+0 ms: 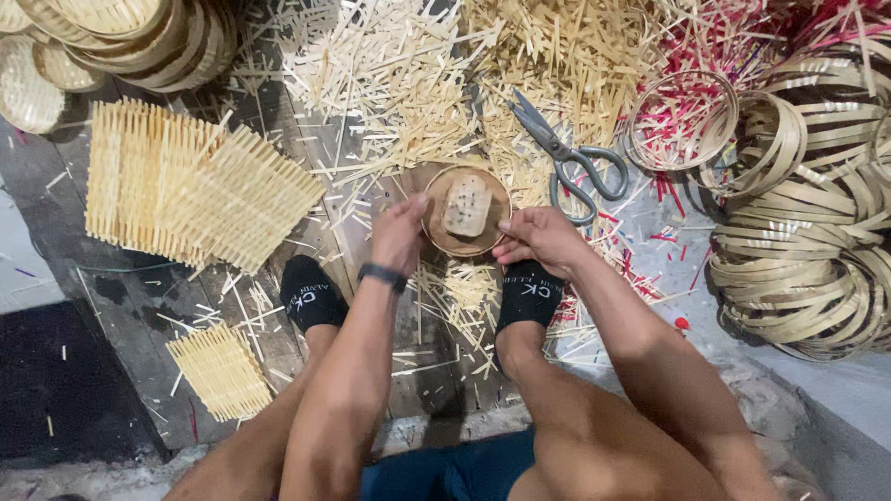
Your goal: The person sits on the floor assembling small woven bamboo baskets. They weave thin bamboo strips into a flat panel, bend a bamboo rim ring around the panel, press the rim to shape the basket, and use scissors to trim excess strip ends, stacking finished baskets aside.
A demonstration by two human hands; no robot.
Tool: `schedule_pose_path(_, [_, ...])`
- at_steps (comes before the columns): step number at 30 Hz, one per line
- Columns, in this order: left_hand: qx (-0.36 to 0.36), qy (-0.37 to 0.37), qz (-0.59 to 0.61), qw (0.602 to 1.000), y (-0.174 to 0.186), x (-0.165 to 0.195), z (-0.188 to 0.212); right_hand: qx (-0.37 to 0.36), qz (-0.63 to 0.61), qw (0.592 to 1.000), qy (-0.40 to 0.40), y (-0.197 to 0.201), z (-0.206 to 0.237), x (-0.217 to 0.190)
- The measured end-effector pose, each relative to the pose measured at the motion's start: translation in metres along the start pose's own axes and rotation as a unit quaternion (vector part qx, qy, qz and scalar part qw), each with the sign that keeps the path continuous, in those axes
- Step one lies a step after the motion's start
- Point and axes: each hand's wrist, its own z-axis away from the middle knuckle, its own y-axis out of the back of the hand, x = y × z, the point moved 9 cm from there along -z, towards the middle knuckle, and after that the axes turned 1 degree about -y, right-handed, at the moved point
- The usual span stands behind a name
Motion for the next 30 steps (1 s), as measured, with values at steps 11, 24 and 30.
schedule_pose_path(11, [0.034, 0.052, 0.006, 0.998, 0.008, -0.071, 0.019, 0.116, 0.082, 0.990, 0.016, 0.007, -0.016, 0.020])
schedule_pose_path(24, [-0.024, -0.285, -0.278, 0.917, -0.042, 0.043, 0.081, 0.044, 0.054, 0.989, 0.132, -0.047, 0.039, -0.028])
schedule_pose_path(30, [-0.007, -0.382, -0.304, 0.873, -0.056, 0.058, 0.094, 0.191, 0.417, 0.846, 0.272, -0.059, 0.045, -0.056])
